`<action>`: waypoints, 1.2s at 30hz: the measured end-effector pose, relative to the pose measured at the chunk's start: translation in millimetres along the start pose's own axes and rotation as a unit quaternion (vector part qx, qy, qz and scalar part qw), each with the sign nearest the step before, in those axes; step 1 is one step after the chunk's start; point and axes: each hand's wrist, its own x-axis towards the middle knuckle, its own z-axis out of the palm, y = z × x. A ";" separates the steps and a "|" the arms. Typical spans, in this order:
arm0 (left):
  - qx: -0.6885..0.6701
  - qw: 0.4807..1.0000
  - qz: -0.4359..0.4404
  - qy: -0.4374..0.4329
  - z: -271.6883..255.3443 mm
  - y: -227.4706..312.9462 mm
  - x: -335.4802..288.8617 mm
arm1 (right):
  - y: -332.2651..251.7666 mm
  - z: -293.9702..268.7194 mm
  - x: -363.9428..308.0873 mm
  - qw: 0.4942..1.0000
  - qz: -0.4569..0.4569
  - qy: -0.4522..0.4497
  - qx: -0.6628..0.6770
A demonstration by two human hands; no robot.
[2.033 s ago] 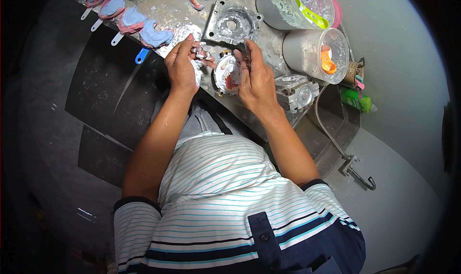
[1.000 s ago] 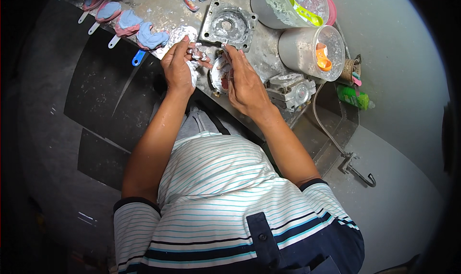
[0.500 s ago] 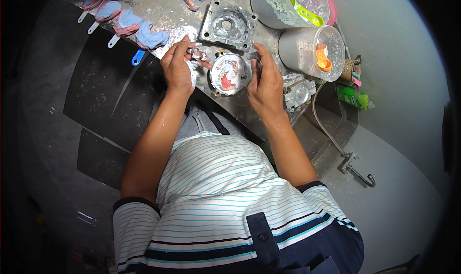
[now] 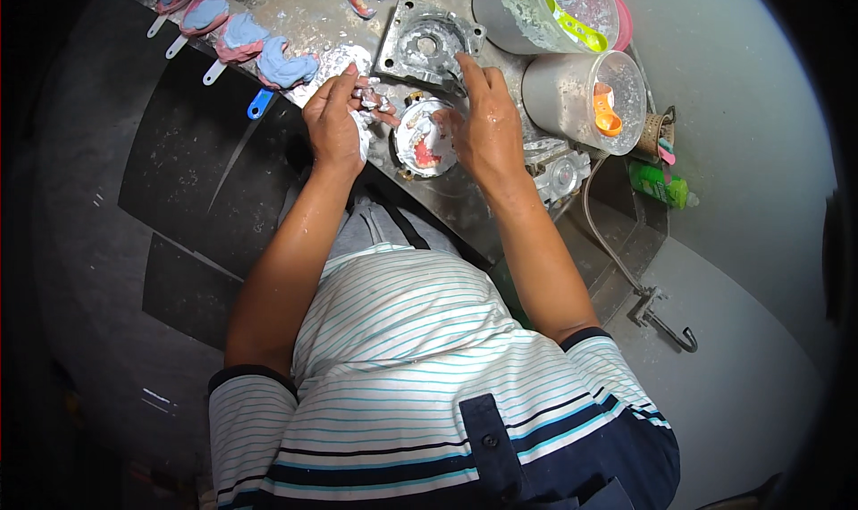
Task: The person applies a white paste-like material to a dental mold using a small spatula and fingers. They repeatedly smooth and spread the material across the mold surface, occasionally wiping excess onto their hand or the workbench.
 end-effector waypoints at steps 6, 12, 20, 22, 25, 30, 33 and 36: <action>0.004 1.000 0.000 0.012 -1.1 -0.7 1.6 | -2.1 -0.5 12.0 0.999 -0.024 -0.035 -0.011; -0.002 1.000 0.000 -0.004 -1.5 -0.8 1.6 | 6.1 9.5 15.6 0.994 -0.086 0.042 0.045; -0.097 0.994 -0.003 0.053 16.7 9.7 -5.9 | -34.2 -18.9 -3.2 0.984 0.095 -0.024 0.148; -0.119 0.992 -0.043 0.020 32.4 22.0 -16.5 | -41.2 -6.7 -16.1 0.975 0.084 -0.035 0.204; -0.143 0.986 -0.091 -0.006 42.0 29.8 -16.6 | -29.3 22.3 -23.9 0.886 0.174 -0.063 0.424; -0.070 0.992 -0.093 0.045 19.3 21.4 -3.1 | -12.1 -4.8 -23.9 0.902 0.225 -0.123 0.348; -0.044 0.994 -0.068 0.073 12.8 18.8 1.9 | -1.4 -6.9 -31.7 0.990 0.078 -0.004 0.117; -0.027 0.996 -0.054 0.064 8.2 12.7 3.8 | -6.4 -5.6 -38.6 0.992 0.045 -0.028 0.112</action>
